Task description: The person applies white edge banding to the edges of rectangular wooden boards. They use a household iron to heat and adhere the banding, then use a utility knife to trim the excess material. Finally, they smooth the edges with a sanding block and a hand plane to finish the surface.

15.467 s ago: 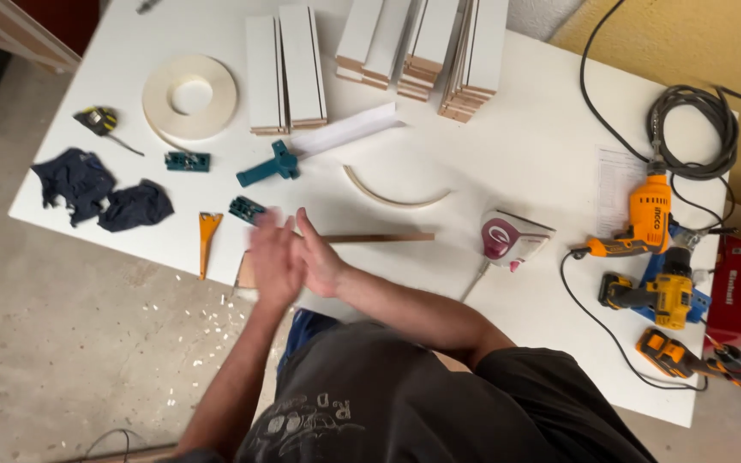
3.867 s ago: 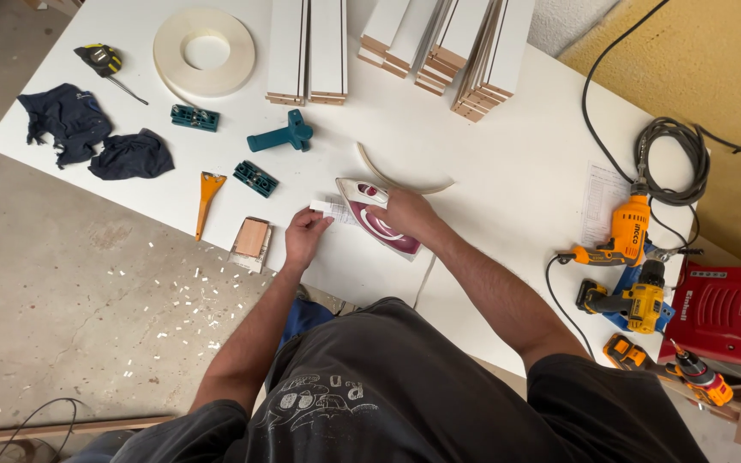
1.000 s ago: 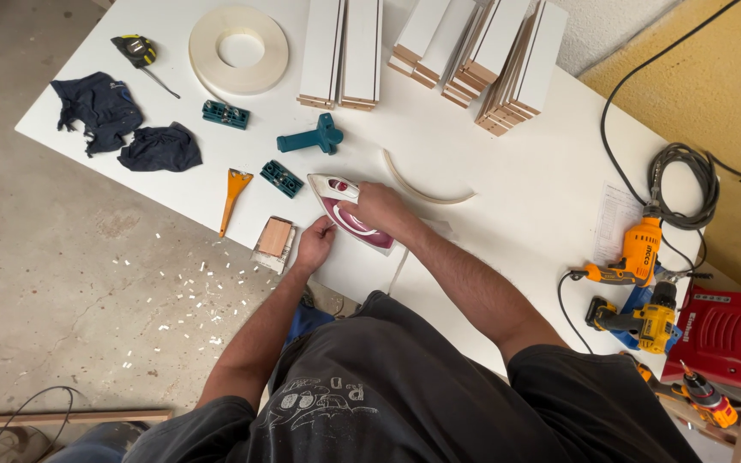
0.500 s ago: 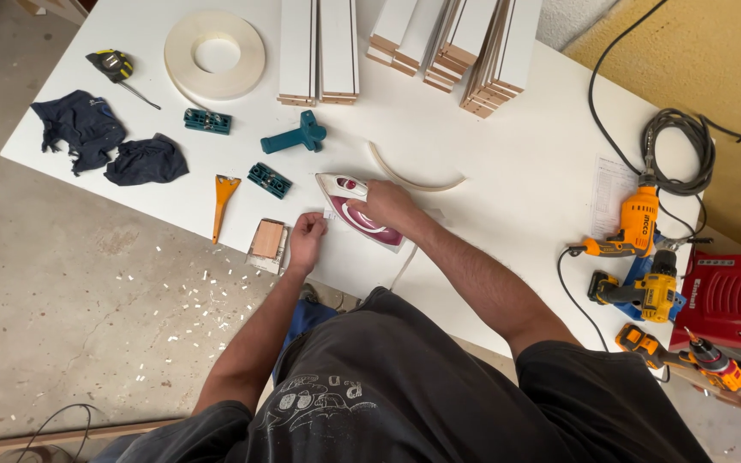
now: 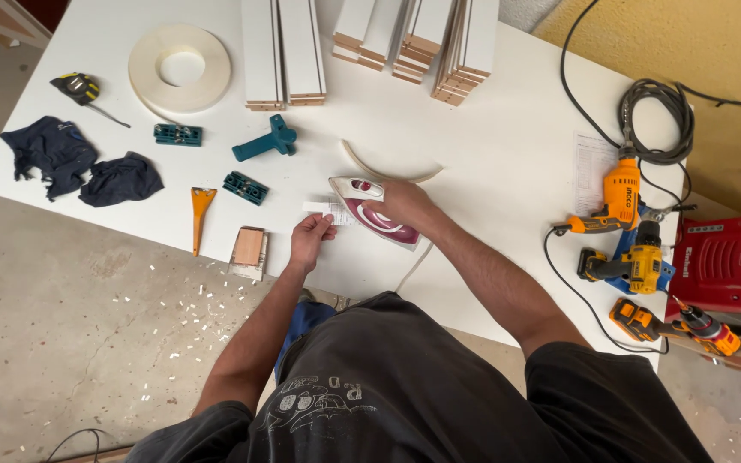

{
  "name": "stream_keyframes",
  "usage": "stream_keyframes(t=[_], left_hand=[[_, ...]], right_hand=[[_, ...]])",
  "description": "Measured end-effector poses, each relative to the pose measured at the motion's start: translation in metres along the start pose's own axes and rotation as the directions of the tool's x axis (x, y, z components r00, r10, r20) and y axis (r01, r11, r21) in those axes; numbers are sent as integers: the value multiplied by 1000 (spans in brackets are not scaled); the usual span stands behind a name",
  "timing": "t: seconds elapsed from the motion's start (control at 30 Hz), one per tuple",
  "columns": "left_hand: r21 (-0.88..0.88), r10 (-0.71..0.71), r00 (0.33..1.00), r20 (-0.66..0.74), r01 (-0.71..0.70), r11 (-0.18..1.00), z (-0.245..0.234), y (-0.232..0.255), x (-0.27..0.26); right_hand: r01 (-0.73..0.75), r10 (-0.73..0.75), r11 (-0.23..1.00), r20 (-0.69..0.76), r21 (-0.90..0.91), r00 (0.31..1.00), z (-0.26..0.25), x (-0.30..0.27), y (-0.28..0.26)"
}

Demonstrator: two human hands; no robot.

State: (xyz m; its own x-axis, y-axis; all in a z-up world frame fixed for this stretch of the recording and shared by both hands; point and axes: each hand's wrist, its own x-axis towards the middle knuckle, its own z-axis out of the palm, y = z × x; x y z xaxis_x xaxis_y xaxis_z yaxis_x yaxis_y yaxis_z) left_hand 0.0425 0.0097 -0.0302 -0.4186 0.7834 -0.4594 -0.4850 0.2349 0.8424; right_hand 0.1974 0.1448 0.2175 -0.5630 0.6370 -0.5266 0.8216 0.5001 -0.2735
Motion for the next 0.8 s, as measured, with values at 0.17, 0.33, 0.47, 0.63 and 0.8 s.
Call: stream_keyframes(t=[0.17, 0.33, 0.47, 0.63, 0.8], left_hand=[[-4, -27, 999, -37, 26, 1000, 14, -13, 7], [-61, -108, 987, -123, 101, 993, 32, 22, -19], [-21, -153, 971, -185, 152, 988, 39, 24, -19], [1, -151, 966, -211, 155, 988, 38, 13, -9], [31, -142, 964, -226, 152, 988, 37, 9, -7]], right_hand=[[-41, 40, 998, -21, -37, 999, -4, -8, 46], [-54, 53, 998, -28, -41, 998, -14, -32, 72], [-86, 85, 996, -30, -36, 996, -14, -43, 93], [-113, 112, 993, -26, -30, 993, -18, -53, 120], [-152, 152, 988, -7, -40, 988, -25, -67, 140]])
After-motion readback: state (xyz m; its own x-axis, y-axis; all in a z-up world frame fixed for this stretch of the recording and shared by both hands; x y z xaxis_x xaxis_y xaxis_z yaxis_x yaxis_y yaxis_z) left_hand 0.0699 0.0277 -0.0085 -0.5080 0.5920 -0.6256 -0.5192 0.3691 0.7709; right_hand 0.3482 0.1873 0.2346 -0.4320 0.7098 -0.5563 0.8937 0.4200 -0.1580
